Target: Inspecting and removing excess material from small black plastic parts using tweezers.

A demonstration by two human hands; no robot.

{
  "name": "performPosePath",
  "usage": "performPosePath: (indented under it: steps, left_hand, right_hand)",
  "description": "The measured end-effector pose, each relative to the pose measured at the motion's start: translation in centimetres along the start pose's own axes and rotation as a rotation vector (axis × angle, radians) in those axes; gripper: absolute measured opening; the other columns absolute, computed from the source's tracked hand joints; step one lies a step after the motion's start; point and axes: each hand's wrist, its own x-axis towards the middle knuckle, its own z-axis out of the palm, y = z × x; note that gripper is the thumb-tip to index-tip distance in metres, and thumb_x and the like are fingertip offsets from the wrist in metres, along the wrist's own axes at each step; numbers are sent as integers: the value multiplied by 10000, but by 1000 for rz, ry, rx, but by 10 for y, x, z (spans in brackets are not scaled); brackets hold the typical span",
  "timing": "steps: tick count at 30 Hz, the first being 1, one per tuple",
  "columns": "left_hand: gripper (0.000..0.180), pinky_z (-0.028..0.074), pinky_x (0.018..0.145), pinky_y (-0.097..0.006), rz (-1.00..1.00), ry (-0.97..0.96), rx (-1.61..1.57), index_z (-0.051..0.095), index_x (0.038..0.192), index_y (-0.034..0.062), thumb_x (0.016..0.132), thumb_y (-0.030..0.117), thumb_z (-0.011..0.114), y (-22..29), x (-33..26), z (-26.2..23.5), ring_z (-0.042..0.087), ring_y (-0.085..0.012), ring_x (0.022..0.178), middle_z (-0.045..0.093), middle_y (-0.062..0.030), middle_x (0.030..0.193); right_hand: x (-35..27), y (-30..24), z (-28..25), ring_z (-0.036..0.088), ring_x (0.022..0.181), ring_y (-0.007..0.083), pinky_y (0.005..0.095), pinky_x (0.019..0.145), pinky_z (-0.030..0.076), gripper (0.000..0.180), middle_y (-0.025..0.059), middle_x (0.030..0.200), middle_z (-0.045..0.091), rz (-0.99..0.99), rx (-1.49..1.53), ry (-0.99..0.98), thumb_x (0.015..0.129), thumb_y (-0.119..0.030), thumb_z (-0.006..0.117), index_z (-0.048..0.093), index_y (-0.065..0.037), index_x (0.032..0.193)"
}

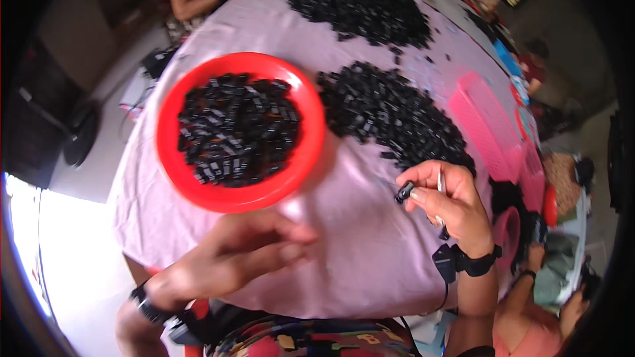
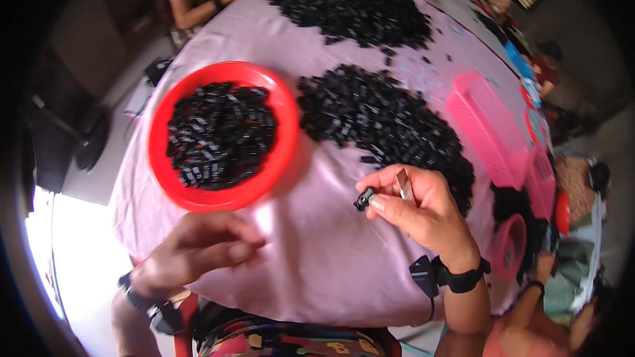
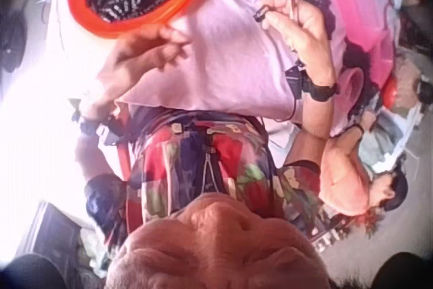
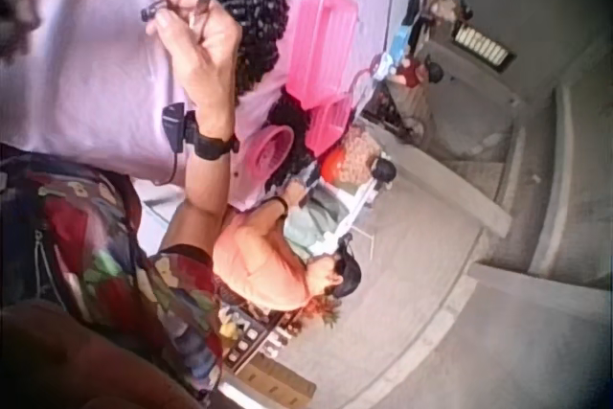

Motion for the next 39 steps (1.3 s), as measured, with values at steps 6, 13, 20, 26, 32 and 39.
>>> performPosePath:
  steps: [6,13,20,26,32,39]
  left_hand:
    - [267,500,825,-267,191,-31,-151,563,1181,41,944,162,593,1,64,33,613,-123,958,632,-47,1073]
    - [230,509,729,-218,63,-134,-606,596,1116,50,966,218,555,-11,106,31,599,-74,791,655,-21,963]
    - [232,515,724,-247,-13,-73,-613,585,1097,57,950,236,573,-25,125,28,619,-121,811,655,-51,945]
    - [239,516,736,-243,-49,-16,-586,585,1101,37,950,221,577,-33,128,27,626,-118,812,664,-67,959]
    - [250,501,740,-242,-19,-11,-389,600,1102,9,935,194,598,-32,126,25,628,-114,820,676,-80,967]
    - [304,506,785,-271,-26,-57,-432,566,1195,-3,943,167,574,-33,121,20,638,-156,876,667,-125,1040]
  right_hand:
    - [24,-5,23,524,699,30,184,626,434,226,-14,808,615,-224,84,-153,868,-61,628,654,24,1076]
    - [38,6,12,560,658,19,179,608,457,232,7,751,667,-364,57,-75,911,-75,608,634,26,1118]
    - [51,33,6,666,785,102,234,726,537,239,71,820,694,-360,128,-92,918,-27,576,599,42,1146]
    - [57,50,4,674,779,106,231,699,546,185,79,827,696,-366,110,-110,920,-26,572,614,48,1084]
    - [57,53,7,668,756,90,217,674,540,150,71,810,695,-355,96,-105,914,-24,580,632,42,1038]
    - [59,60,4,603,692,24,185,609,497,143,25,759,674,-358,82,-114,907,-10,586,653,27,1029]
